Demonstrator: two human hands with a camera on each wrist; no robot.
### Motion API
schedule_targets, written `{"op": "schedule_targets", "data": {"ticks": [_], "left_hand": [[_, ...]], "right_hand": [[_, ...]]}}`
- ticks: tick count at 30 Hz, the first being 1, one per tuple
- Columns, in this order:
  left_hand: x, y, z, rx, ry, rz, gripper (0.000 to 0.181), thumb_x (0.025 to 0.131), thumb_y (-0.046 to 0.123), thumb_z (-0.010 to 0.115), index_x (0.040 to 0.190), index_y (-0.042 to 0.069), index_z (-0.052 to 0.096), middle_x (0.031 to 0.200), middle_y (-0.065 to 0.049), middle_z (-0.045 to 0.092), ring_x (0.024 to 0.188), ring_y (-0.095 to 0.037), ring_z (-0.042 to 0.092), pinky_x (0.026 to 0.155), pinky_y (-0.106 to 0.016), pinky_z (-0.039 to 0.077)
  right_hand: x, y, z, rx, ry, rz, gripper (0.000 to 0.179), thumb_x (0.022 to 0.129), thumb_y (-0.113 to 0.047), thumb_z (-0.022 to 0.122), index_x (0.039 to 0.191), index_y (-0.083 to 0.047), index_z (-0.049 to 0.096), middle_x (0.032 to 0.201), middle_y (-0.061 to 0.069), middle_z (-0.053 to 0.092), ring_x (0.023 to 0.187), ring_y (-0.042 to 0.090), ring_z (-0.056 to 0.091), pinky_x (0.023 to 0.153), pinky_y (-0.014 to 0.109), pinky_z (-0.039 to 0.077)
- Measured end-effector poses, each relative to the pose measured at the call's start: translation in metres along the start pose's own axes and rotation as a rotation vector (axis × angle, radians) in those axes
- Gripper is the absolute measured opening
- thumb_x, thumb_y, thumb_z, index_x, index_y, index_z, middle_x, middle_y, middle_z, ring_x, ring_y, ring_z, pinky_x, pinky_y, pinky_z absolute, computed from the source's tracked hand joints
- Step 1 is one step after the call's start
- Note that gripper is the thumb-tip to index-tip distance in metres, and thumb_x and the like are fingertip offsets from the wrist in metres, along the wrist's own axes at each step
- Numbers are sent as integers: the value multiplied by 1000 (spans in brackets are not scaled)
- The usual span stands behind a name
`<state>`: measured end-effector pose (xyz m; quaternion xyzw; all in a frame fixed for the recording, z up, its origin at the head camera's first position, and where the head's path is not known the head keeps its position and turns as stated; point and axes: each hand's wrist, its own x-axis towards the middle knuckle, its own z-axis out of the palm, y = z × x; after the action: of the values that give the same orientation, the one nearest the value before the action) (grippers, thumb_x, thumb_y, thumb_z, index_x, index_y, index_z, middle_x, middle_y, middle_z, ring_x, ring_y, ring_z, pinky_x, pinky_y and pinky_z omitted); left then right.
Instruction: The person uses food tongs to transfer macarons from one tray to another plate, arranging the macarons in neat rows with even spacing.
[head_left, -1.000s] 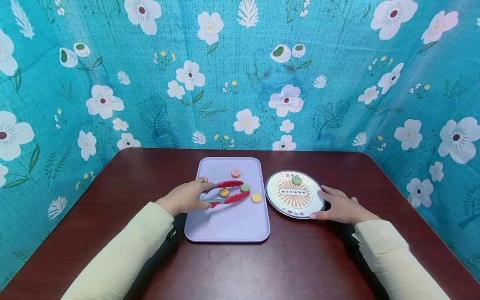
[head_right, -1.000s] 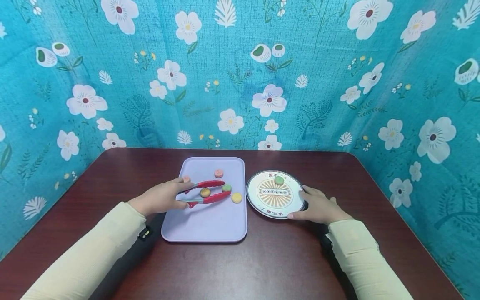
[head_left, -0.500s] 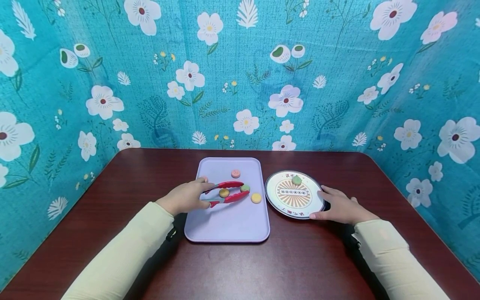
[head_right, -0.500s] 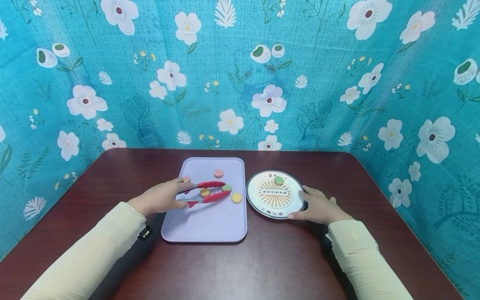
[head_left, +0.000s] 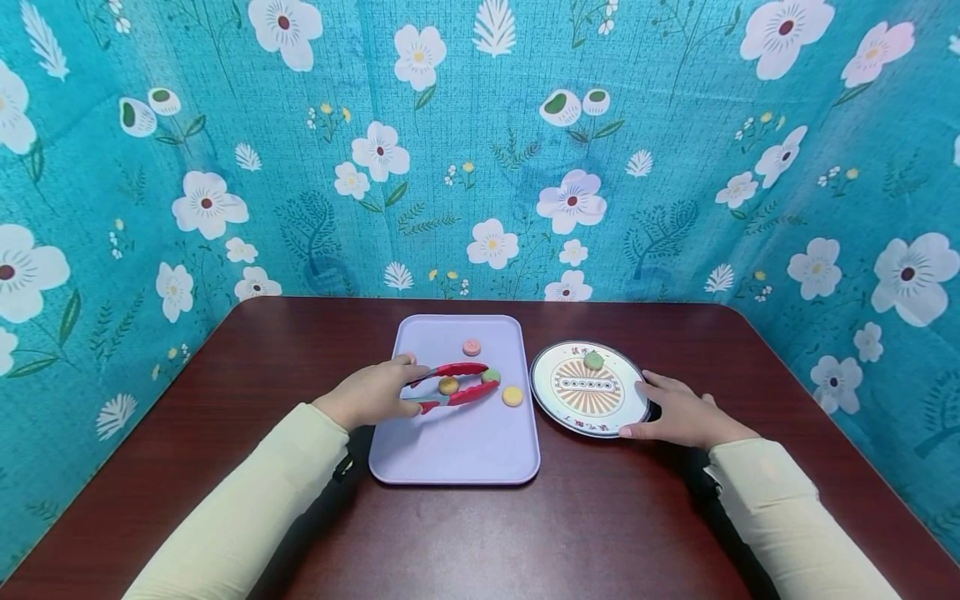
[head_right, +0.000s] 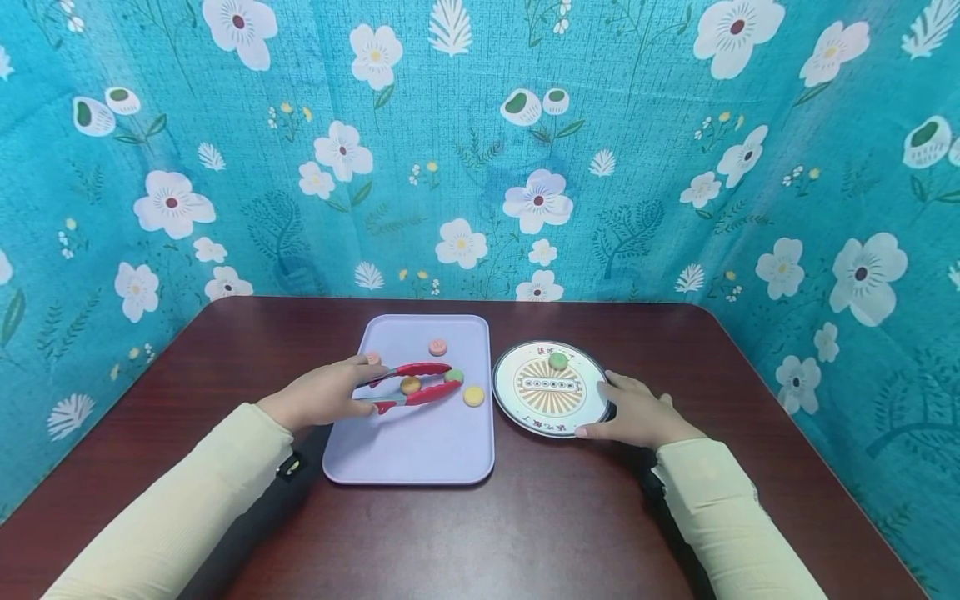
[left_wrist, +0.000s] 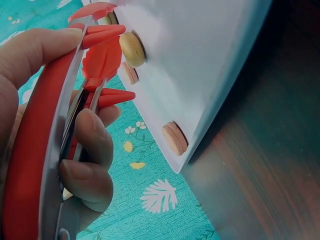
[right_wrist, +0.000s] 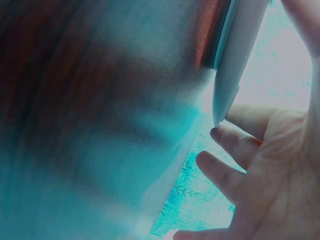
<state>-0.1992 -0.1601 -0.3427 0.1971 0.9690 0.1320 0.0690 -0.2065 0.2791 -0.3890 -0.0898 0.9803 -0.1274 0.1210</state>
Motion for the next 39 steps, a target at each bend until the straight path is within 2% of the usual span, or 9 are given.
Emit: {"op": "schedule_targets", "data": {"ticks": [8, 15, 19, 26, 33, 39], "left_hand": [[1, 1, 0, -3, -15, -10, 64, 77, 28, 80, 135, 14, 58, 127, -12, 55, 96, -22, 59, 78, -38, 57], [1, 0, 1, -12, -6, -8, 65, 75, 27, 81, 135, 14, 59, 115, -8, 58, 85, -17, 57, 70, -31, 56], [1, 0, 2, -22, -4, -18, 65, 75, 27, 81, 135, 15, 58, 120, -9, 58, 90, -18, 58, 72, -32, 57], [1, -2, 1, -26, 10, -16, 65, 75, 26, 82, 135, 14, 59, 114, -7, 59, 88, -17, 57, 68, -29, 56], [1, -3, 2, -37, 15, -18, 66, 75, 27, 81, 135, 12, 57, 124, -10, 58, 99, -21, 58, 73, -32, 57], [-1, -3, 1, -46, 24, -14, 65, 76, 26, 81, 135, 12, 58, 124, -9, 58, 99, -20, 58, 75, -32, 57]], "right_hand": [[1, 0, 0, 0, 2, -3, 116, 65, -76, 66, 145, 3, 36, 151, 30, 25, 134, 52, 21, 94, 82, 12], [1, -2, -1, 10, 0, 6, 117, 64, -76, 67, 145, 3, 36, 151, 31, 25, 134, 52, 21, 94, 82, 12], [1, -1, 0, 10, -4, 5, 117, 65, -76, 66, 146, 3, 36, 151, 30, 25, 134, 52, 21, 95, 82, 12], [2, 0, 0, 11, -9, 6, 116, 65, -76, 66, 146, 2, 36, 151, 30, 25, 134, 51, 20, 94, 82, 11], [2, 1, 1, 17, -9, 7, 117, 64, -76, 67, 146, 2, 36, 151, 30, 25, 134, 51, 21, 94, 82, 11], [1, 1, 1, 11, -1, 4, 116, 65, -75, 67, 146, 2, 36, 151, 29, 25, 134, 51, 21, 94, 82, 12]]}}
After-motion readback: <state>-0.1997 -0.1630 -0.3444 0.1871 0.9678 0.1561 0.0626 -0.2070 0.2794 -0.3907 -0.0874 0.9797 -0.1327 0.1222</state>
